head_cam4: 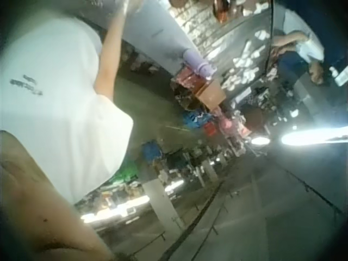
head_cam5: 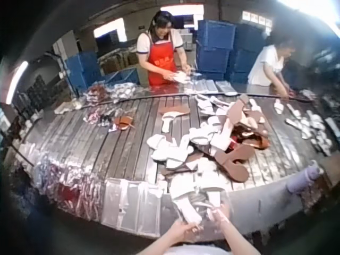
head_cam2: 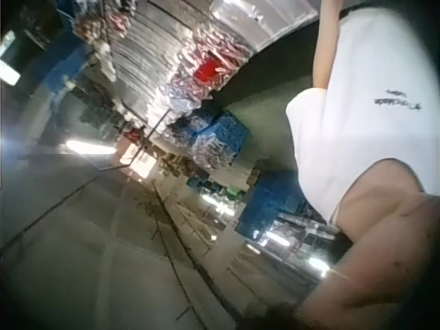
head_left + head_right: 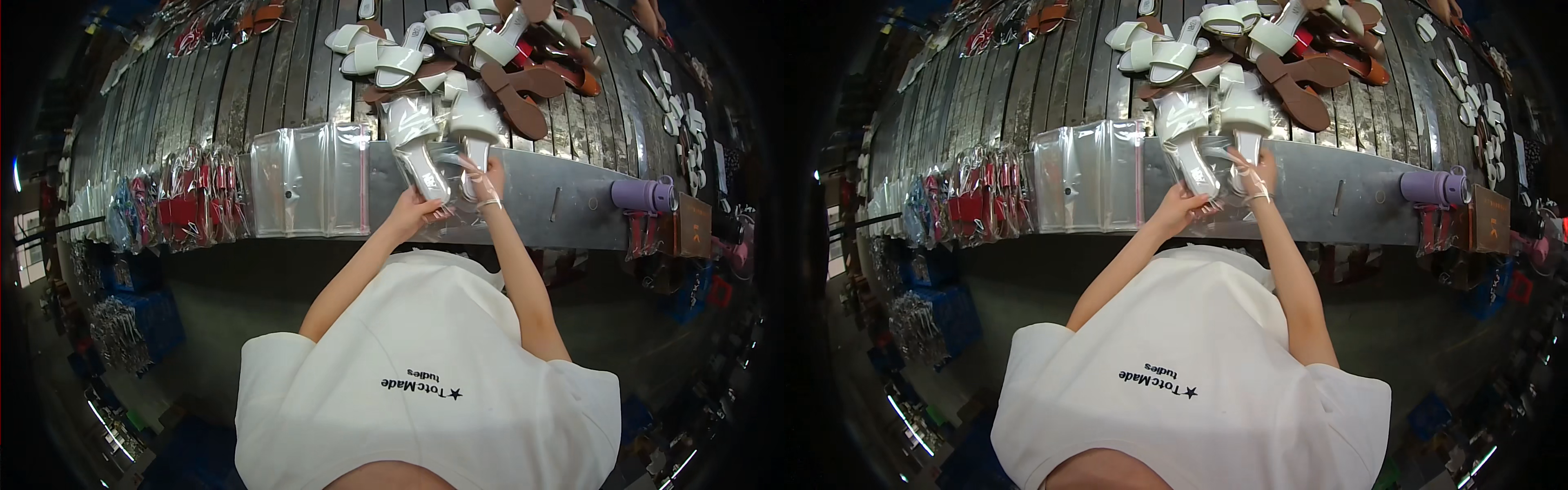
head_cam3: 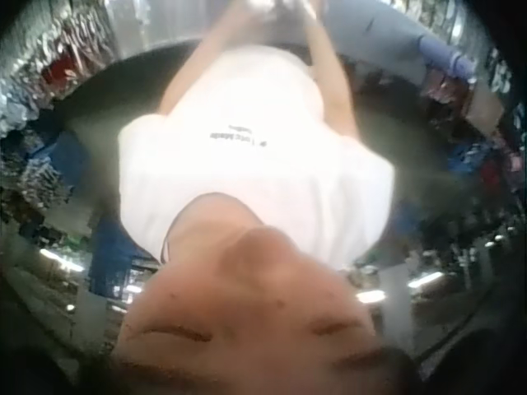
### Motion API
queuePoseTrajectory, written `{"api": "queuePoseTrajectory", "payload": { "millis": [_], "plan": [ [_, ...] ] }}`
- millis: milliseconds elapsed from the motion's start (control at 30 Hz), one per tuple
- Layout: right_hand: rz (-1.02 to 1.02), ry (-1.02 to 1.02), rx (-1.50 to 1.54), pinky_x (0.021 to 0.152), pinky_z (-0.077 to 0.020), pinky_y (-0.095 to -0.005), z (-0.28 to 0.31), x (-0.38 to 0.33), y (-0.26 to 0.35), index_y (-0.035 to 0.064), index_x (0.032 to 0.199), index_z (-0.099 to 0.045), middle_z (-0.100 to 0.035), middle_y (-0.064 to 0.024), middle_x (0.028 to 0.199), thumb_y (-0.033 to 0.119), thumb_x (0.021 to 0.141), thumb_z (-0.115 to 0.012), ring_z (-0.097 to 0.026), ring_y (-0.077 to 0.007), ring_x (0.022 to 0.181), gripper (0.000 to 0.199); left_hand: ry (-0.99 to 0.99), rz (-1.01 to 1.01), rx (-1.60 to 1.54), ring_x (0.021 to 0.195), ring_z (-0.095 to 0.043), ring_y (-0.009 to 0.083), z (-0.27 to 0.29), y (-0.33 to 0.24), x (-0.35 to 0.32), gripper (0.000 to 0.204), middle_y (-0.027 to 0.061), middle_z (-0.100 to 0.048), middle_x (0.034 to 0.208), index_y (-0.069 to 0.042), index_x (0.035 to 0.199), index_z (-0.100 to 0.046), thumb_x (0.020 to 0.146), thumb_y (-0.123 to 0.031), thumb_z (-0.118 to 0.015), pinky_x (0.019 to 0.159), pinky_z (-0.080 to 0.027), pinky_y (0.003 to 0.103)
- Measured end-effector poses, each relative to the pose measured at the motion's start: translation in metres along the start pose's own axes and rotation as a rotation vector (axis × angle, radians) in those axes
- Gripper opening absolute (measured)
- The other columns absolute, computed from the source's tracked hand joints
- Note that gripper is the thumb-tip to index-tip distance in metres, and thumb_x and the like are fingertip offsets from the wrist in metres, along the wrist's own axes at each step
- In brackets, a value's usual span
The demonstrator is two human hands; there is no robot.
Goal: The person places pairs of white and brown slide sandals into clear plastic bags at a factory packing station. They repeatedly pick up slides, insert them into bags, and set the packaged pairs aside on the table. The person also moves blue plastic crates and stacks them nearby.
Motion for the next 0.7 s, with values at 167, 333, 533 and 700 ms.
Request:
{"api": "queuePoseTrajectory", "payload": {
  "millis": [167, 333, 533, 700],
  "plan": [
    [0.387, 0.001, -0.777, 0.091, -0.0417, -0.0408, 0.009, -0.033, 0.010, -0.0008, 0.131, -0.034, -0.051, -0.0220, 0.116, 0.021, 0.060, -0.081, -0.051, -0.0337, 0.106, 0.087, -0.076, 0.000, 0.201, 0.094, -0.063, 0.0278, 0.016, 0.016, -0.002, 0.035, 0.0182, -0.059, 0.108, 0.008, 0.113, -0.046, 0.079, 0.011, -0.057, 0.084, -0.055, 0.035],
    [0.567, -0.018, -1.002, 0.100, -0.0335, -0.0463, 0.003, -0.033, 0.025, 0.0047, 0.127, -0.042, -0.041, -0.0190, 0.131, 0.019, 0.066, -0.075, -0.039, -0.0397, 0.119, 0.070, -0.262, -0.108, -0.070, 0.094, -0.063, 0.0209, 0.042, 0.022, 0.016, 0.027, 0.0169, -0.060, 0.106, 0.008, 0.111, -0.048, 0.085, 0.003, -0.052, 0.078, -0.055, 0.027],
    [0.663, 0.287, -1.050, 0.086, -0.0370, -0.0490, -0.048, -0.092, 0.037, 0.0095, 0.091, -0.061, -0.056, -0.0078, 0.105, 0.025, 0.071, -0.071, -0.052, -0.0280, 0.102, 0.027, -0.459, -0.029, 0.330, 0.093, -0.064, 0.0220, 0.067, 0.034, -0.026, 0.022, 0.0165, -0.063, 0.100, 0.008, 0.107, -0.053, 0.091, -0.005, -0.044, 0.076, -0.056, 0.031],
    [0.540, 0.698, -0.872, 0.074, -0.0414, -0.0396, -0.098, -0.100, 0.001, 0.0079, 0.084, -0.058, -0.054, -0.0086, 0.087, 0.019, 0.073, -0.068, -0.054, -0.0291, 0.084, 0.018, -0.445, -0.021, 0.410, 0.078, -0.067, 0.0219, 0.058, 0.021, -0.043, 0.030, 0.0160, -0.066, 0.088, 0.007, 0.099, -0.057, 0.096, -0.017, -0.039, 0.067, -0.057, 0.031]
  ]
}}
Point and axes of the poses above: each hand's wrist, its own x-axis towards the middle knuckle, its own z-axis out of the back of the hand, y = z × x, the point moved 4 cm from there along x, towards the middle knuckle
